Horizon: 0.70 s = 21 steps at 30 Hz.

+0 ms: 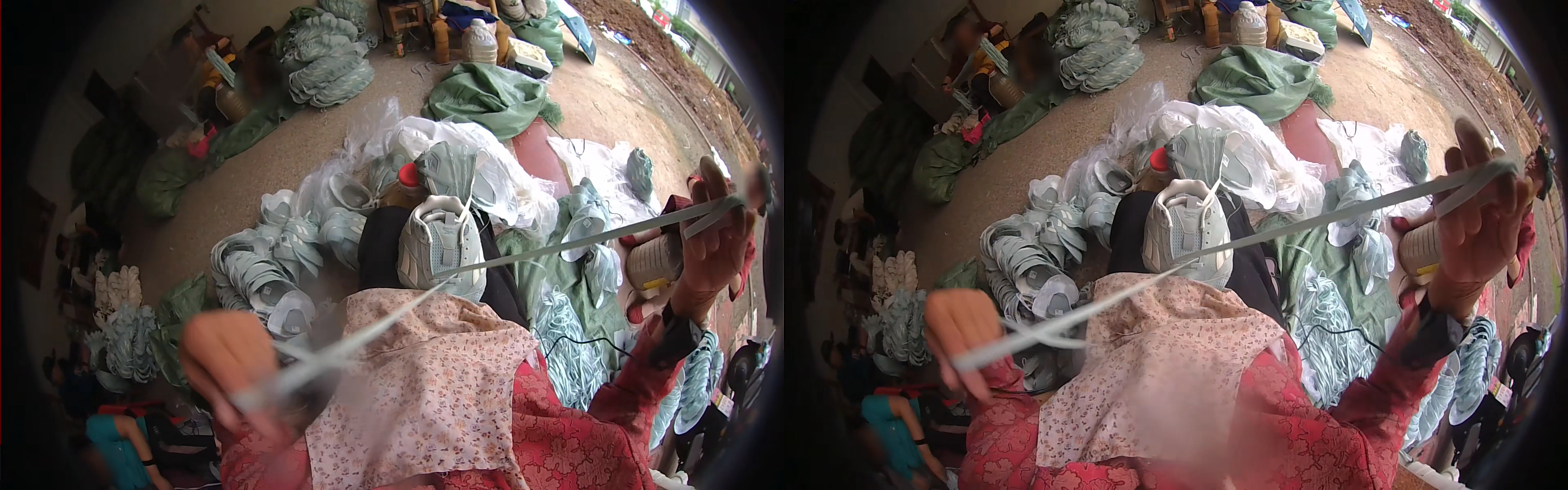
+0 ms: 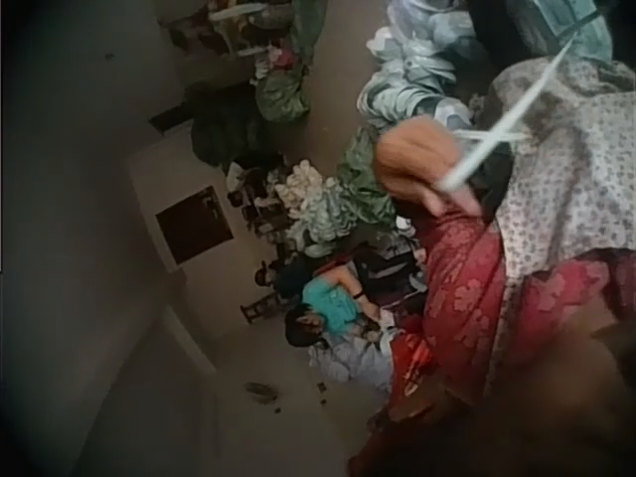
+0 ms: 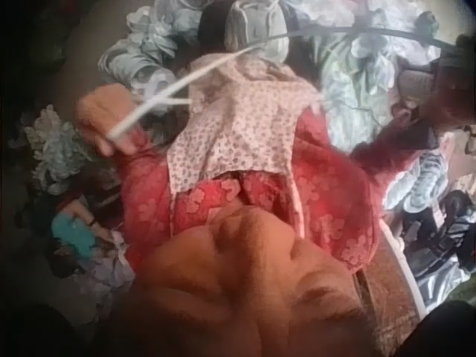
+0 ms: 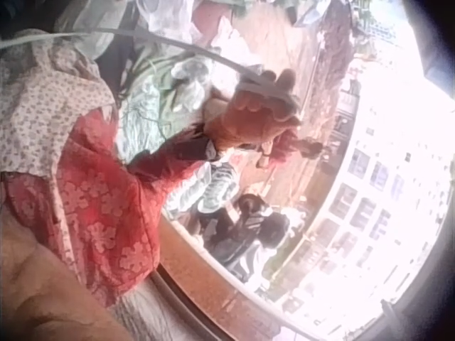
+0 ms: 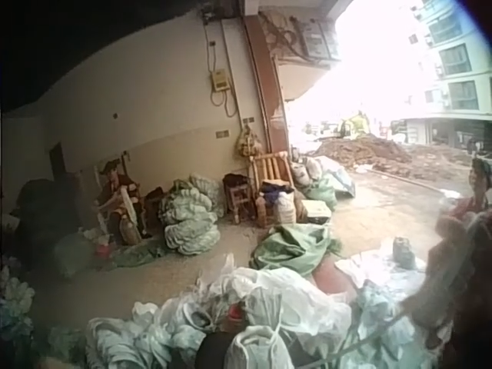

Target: Thread laces through the eyelets of a shoe.

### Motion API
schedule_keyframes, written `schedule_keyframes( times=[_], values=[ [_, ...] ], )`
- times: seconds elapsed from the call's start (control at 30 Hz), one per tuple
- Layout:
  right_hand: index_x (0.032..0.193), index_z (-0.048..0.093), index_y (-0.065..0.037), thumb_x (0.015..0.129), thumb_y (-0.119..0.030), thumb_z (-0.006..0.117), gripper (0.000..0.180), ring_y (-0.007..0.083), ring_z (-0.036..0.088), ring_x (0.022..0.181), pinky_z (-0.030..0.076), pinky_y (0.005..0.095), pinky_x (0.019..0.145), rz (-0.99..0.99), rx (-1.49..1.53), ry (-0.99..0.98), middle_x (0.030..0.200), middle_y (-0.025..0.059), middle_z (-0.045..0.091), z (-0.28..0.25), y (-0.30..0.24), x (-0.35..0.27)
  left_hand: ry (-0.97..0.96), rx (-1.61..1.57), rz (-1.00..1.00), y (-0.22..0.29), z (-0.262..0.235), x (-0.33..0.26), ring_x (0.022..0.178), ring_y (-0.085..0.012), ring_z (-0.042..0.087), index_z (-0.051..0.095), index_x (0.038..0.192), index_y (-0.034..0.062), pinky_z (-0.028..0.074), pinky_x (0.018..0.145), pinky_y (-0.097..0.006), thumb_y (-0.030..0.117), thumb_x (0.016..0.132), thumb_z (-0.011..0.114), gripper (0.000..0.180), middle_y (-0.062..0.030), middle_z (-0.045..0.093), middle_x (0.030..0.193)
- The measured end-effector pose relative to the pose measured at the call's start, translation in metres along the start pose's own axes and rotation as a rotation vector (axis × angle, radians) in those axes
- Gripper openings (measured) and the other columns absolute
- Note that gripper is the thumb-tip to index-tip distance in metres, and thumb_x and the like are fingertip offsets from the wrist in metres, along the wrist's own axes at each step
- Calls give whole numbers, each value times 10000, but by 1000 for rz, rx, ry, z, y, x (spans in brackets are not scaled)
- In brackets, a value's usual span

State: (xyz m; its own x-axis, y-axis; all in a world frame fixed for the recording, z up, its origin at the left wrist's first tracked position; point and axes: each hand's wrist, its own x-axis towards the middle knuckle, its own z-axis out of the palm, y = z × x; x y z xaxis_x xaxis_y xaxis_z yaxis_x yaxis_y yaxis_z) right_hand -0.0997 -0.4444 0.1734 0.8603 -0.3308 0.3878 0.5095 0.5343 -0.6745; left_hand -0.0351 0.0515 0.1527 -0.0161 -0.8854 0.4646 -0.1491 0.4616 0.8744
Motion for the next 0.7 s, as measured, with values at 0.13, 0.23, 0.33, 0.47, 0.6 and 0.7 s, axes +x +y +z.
schedule_keyframes(
  times=[0.13, 0.23, 0.33, 0.47, 0.6, 0.7],
  values=[
    [1256, 506, 26, 1074, -223, 439, 316, 132, 414, 629, 385, 303, 613, 132, 300, -406, 1226, 174, 541, -152, -25, 7, 682, -16, 37, 5, -11, -85, 485, -105, 533, 646, 664, 47, 279, 403, -247, 213, 978, 624, 356, -56, 639, 667],
    [1274, 505, 41, 1062, -183, 468, 310, 144, 439, 649, 419, 319, 647, 115, 621, -158, 1216, 159, 560, -225, -45, -12, 1199, -42, -124, -9, -21, -153, 541, -77, 506, 714, 878, 61, 283, 420, -252, 219, 969, 636, 198, -57, 645, 724],
    [1306, 508, 44, 1042, -157, 509, 332, 163, 543, 708, 461, 306, 713, -143, 549, 254, 1262, 163, 572, -322, -49, -36, 1230, 12, -508, -31, -44, -213, 629, -59, 522, 694, 1009, 61, 351, 499, -224, 237, 958, 650, 189, -29, 645, 774],
    [1314, 528, 46, 1026, -110, 526, 327, 221, 653, 872, 526, 323, 830, -98, 495, 469, 1276, 172, 602, -385, -18, -59, 1325, 553, -1066, -77, -43, -227, 738, -146, 605, 681, 1039, 29, 459, 641, -258, 217, 928, 671, 218, -63, 667, 826],
    [1222, 618, 27, 953, -33, 625, 276, 234, 664, 1088, 585, 318, 925, 33, 11, 805, 1175, 136, 682, -479, -48, -109, 910, 1158, -729, -163, -73, -116, 995, -295, 644, 691, 1032, 19, 497, 891, -375, 89, 849, 686, 197, -122, 686, 1029],
    [1177, 657, -38, 997, -81, 569, 206, 153, 622, 1074, 506, 269, 933, 218, -215, 313, 1126, 27, 679, -345, 94, -72, 688, 1158, -565, -157, -31, -28, 960, -264, 652, 701, 1027, 25, 496, 880, -352, 29, 839, 695, 188, -104, 691, 999]
  ],
)
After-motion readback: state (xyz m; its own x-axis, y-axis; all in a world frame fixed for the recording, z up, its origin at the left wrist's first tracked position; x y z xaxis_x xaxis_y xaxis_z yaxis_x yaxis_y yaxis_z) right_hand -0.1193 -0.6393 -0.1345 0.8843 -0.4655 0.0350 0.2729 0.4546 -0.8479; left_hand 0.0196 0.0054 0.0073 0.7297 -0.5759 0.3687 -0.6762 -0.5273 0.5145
